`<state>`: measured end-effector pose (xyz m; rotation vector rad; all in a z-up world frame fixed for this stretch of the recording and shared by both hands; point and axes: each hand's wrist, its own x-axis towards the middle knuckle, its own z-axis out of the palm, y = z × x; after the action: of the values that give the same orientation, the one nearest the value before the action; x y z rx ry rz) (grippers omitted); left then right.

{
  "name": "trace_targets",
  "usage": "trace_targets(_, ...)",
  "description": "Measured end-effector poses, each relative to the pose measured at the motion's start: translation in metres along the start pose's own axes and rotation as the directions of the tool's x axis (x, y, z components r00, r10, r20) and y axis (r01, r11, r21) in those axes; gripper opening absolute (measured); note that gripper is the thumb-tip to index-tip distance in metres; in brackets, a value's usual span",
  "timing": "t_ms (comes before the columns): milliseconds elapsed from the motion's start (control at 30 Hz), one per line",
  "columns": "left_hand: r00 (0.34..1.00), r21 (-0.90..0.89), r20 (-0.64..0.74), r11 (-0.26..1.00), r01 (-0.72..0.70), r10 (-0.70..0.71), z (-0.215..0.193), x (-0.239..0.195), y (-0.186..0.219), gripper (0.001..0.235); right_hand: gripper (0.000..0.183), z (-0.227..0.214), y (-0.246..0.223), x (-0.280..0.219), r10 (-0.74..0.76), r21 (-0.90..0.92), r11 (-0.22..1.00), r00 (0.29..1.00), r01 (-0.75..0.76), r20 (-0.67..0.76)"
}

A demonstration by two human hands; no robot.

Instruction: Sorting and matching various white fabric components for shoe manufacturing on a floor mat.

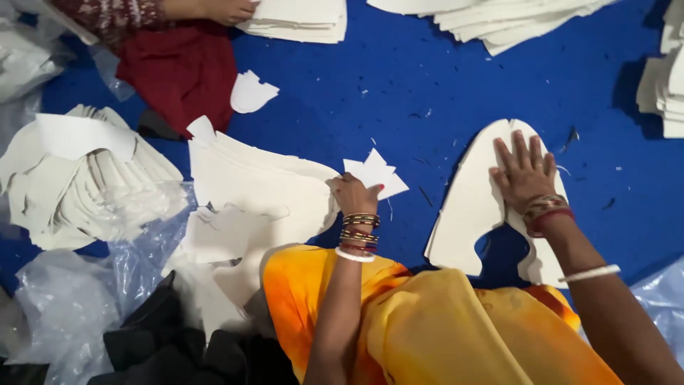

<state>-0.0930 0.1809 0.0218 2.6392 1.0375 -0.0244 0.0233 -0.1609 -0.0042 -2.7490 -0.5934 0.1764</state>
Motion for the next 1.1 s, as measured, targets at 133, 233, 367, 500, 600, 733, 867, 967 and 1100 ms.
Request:
trace_targets(133, 0.998, 0.176, 0.058, 0.983, -0.045, 0.035, -0.015, 0.003, 0.0, 0.114, 0.076, 0.004, 0.008, 0.01, 0.104, -0.038, 0.994, 0.978, -0.098, 0.181)
trace_targets(233, 0.998, 0.021, -0.03, 0.998, -0.053, 0.054, -0.014, 0.002, -0.004, 0.119, 0.068, 0.006, -0.023, 0.01, 0.009, -0.108, 0.994, 0.992, -0.023, -0.123)
trace_targets(367, 0.982, -0.231, 0.158, 0.963, 0.135, -0.1, -0.018, 0.001, -0.007, 0.125, 0.06, 0.017, -0.132, -0.003, -0.195, 0.231, 0.948, 0.973, 0.219, -0.125)
trace_targets(500, 0.995, -0.092, 0.071, 0.993, 0.077, -0.071, 0.001, 0.011, -0.021, 0.123, 0.077, 0.022, -0.215, -0.017, -0.433, 0.275, 0.861, 0.9, 0.429, -0.047)
trace_targets(600, 0.996, -0.181, 0.082, 0.983, 0.044, -0.03, 0.017, 0.011, -0.034, 0.092, 0.071, 0.034, -0.225, -0.019, -0.403, 0.218, 0.894, 0.915, 0.391, 0.008)
trace_targets(733, 0.979, -0.431, 0.127, 0.898, -0.093, 0.162, 0.033, 0.017, -0.046, 0.053, 0.048, 0.105, -0.189, -0.01, -0.309, 0.23, 0.926, 0.951, 0.3, 0.001)
trace_targets(867, 0.974, -0.689, 0.207, 0.72, 0.08, 0.089, 0.021, 0.023, -0.046, 0.053, 0.058, 0.039, -0.21, -0.017, -0.38, 0.312, 0.87, 0.923, 0.381, -0.068)
trace_targets(967, 0.881, -0.516, 0.449, 0.848, 0.117, 0.152, -0.003, 0.018, -0.038, 0.061, 0.079, 0.015, -0.226, -0.021, -0.437, 0.227, 0.866, 0.895, 0.446, -0.092)
trace_targets(1100, 0.7, -0.708, 0.668, 0.506, 0.494, 0.252, -0.025, 0.011, -0.021, 0.084, 0.069, 0.059, -0.205, -0.022, -0.326, 0.374, 0.829, 0.903, 0.415, -0.28)
